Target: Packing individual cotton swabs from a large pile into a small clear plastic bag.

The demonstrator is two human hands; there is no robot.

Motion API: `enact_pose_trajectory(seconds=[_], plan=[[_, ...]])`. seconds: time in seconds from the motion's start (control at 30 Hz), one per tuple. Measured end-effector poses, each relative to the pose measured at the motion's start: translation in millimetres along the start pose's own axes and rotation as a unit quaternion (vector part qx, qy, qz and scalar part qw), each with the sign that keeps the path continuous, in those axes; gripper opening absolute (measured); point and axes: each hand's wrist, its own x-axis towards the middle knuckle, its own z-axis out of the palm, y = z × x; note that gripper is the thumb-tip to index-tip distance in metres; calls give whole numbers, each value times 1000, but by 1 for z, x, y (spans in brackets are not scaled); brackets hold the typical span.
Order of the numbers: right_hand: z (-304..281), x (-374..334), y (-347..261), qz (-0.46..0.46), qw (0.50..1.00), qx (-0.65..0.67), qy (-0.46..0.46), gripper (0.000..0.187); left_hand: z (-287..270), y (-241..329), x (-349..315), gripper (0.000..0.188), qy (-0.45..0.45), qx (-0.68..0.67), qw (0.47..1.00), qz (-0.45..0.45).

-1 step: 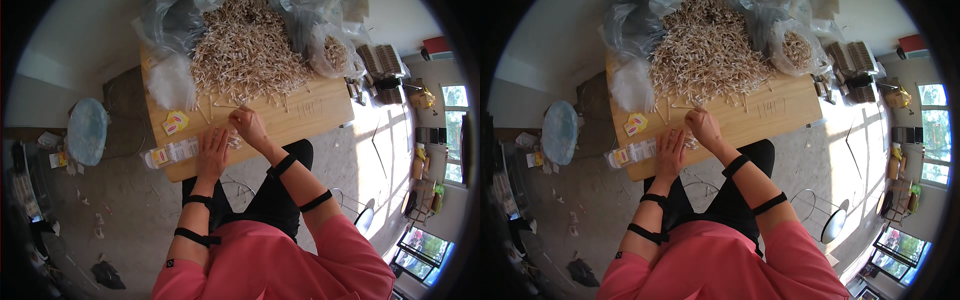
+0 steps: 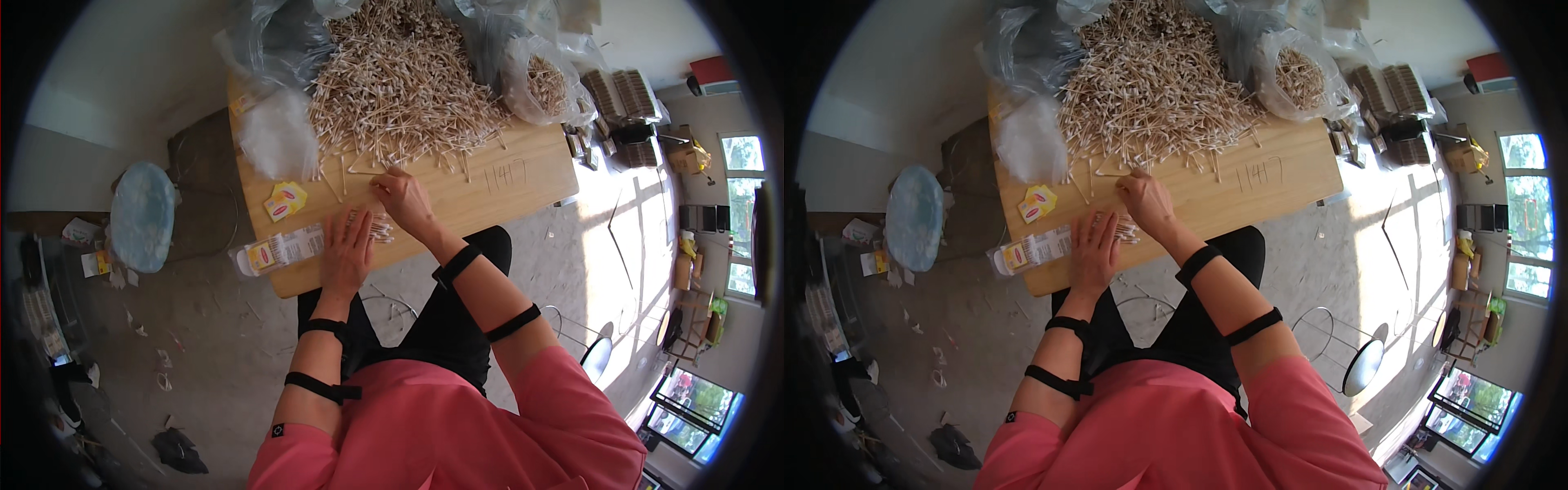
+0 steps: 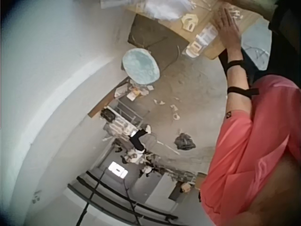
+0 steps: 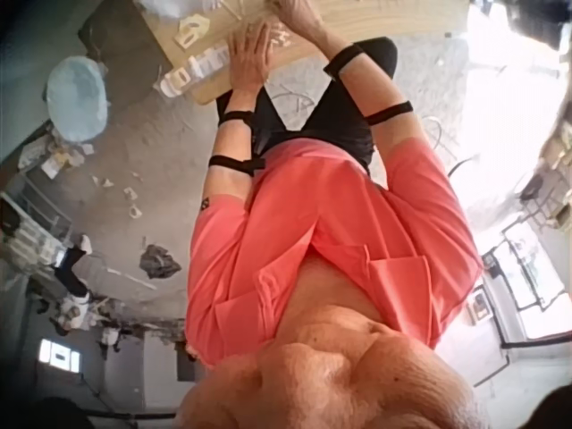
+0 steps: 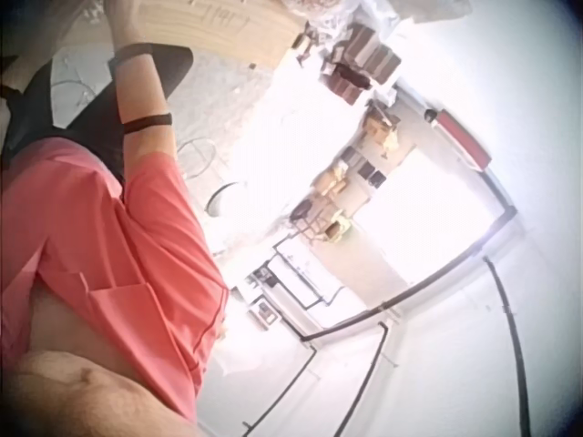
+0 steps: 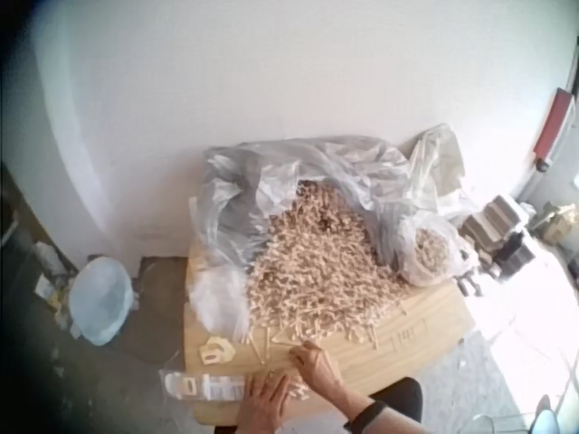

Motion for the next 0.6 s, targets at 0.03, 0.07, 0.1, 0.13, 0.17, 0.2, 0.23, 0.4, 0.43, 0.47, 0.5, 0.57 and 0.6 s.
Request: enact_pose_trajectory(seconds=[0.03, 0.07, 0.1, 0.13, 0.17, 0.2, 0.23, 0.4, 0.43, 0.47, 0.5, 0.57, 0.6], plan=[[3, 13, -1, -6, 999, 4, 48, 12, 1, -1, 2, 53, -2, -1, 1000, -4], [4, 21, -3, -5, 999, 4, 53, 12, 1, -1, 4, 53, -3, -1, 1000, 1], [4, 27, -5, -30, 998, -6, 59, 12, 1, 1, 4, 52, -2, -10, 1000, 0], [9, 32, -14, -59, 996, -11, 60, 12, 0, -1, -1, 52, -2, -16, 1000, -8], [15, 37, -24, -114, 993, -10, 21, 11, 4, -4, -7, 52, -2, -11, 1000, -10], [21, 38, -35, -116, 993, -6, 20, 11, 9, -9, -11, 52, -2, 2, 1000, -14], [26, 36, -36, -152, 987, -42, -42, 11, 10, -10, -8, 51, -2, 10, 1000, -11], [5, 34, -9, -68, 997, -35, 25, 12, 6, 2, 1, 50, 13, -18, 1000, 0], [-5, 28, -6, -57, 996, -1, 63, 13, 5, -1, 0, 53, 3, -14, 1000, -9], [-12, 18, -5, -51, 997, -3, 64, 13, 4, -2, -2, 57, -6, -10, 1000, -17], [-17, 5, -6, -15, 996, 33, 85, 13, 2, -2, -5, 57, -10, -14, 1000, -14], [-25, -23, -5, 10, 991, 50, 121, 19, 0, -7, -3, 67, 19, -100, 994, -28], [-19, -40, -7, 11, 991, 50, 125, 19, -2, -11, -3, 67, 19, -100, 995, -24]])
